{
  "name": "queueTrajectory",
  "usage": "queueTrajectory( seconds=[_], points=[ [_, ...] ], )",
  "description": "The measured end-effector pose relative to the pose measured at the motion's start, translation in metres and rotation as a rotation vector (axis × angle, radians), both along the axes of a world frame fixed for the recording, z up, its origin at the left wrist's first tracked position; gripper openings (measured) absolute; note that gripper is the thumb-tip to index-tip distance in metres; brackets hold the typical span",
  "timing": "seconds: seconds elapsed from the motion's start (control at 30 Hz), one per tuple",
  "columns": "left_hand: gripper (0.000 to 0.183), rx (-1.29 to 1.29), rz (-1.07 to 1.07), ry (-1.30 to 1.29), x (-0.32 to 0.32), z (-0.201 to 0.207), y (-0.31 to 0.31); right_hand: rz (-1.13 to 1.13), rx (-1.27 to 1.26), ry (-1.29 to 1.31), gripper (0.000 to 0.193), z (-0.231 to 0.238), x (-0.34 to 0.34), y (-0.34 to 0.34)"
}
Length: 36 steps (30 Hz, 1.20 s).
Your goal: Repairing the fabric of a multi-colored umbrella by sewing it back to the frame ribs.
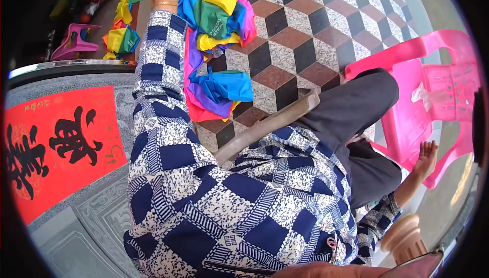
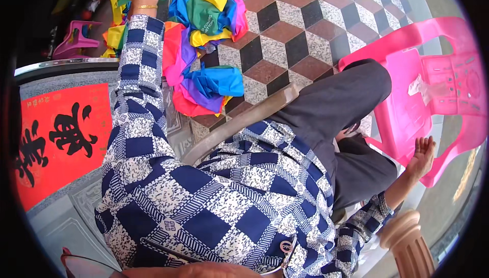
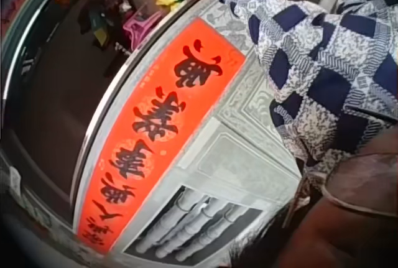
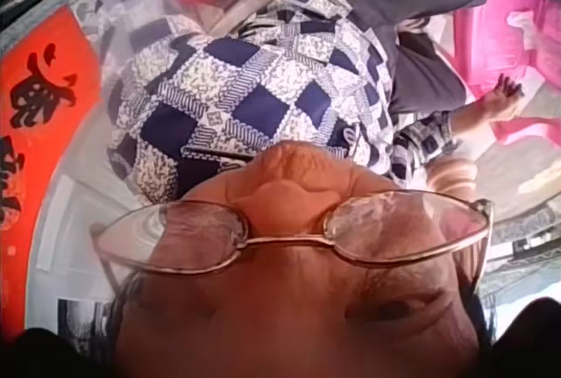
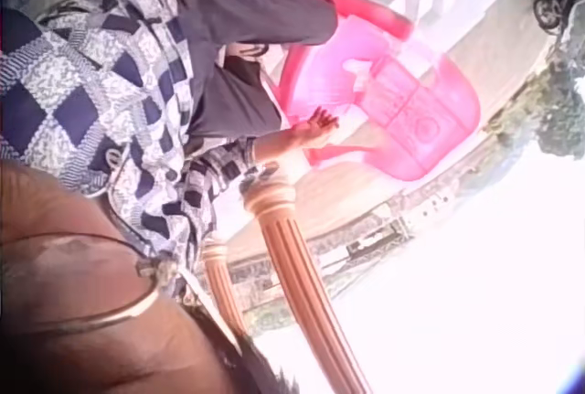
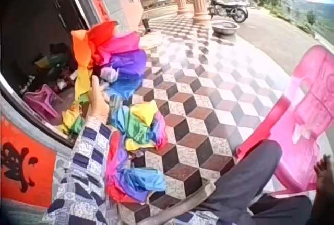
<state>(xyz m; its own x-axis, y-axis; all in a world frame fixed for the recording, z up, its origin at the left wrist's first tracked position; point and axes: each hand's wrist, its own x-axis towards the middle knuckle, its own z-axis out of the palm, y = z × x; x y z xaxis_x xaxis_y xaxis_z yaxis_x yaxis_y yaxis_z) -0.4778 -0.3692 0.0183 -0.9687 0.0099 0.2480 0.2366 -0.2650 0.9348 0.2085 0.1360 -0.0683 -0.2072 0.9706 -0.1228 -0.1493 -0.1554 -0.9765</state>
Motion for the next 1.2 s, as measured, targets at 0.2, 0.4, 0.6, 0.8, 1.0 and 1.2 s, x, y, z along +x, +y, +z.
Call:
queueTrajectory(
  seconds=[0.2, 0.4, 0.6, 0.8, 1.0, 1.2],
  points=[
    [0.015, -0.327, 0.568, -0.371, 0.031, -0.172, -0.105, -0.004, -0.258, -0.054, 0.030, -0.048, 0.084, -0.044],
    [0.017, -0.549, 0.236, -0.868, 0.142, -0.314, -0.064, -0.038, -0.319, -0.045, 0.027, -0.027, 0.121, -0.035],
    [0.027, -1.693, -0.447, -0.587, 0.216, -0.440, -0.092, 0.131, -0.329, -0.193, 0.028, -0.005, 0.042, -0.038],
    [0.032, -1.737, -0.450, -0.721, 0.265, -0.503, -0.196, 0.114, -0.325, -0.275, 0.030, -0.008, -0.002, -0.052],
    [0.021, -0.546, 0.303, -1.377, 0.283, -0.415, -0.086, 0.021, -0.273, -0.359, 0.027, 0.010, 0.005, -0.071],
    [0.015, -0.310, 0.351, -1.329, 0.255, -0.457, -0.112, 0.038, -0.297, -0.340, 0.027, -0.013, 0.009, -0.088]
  ],
)
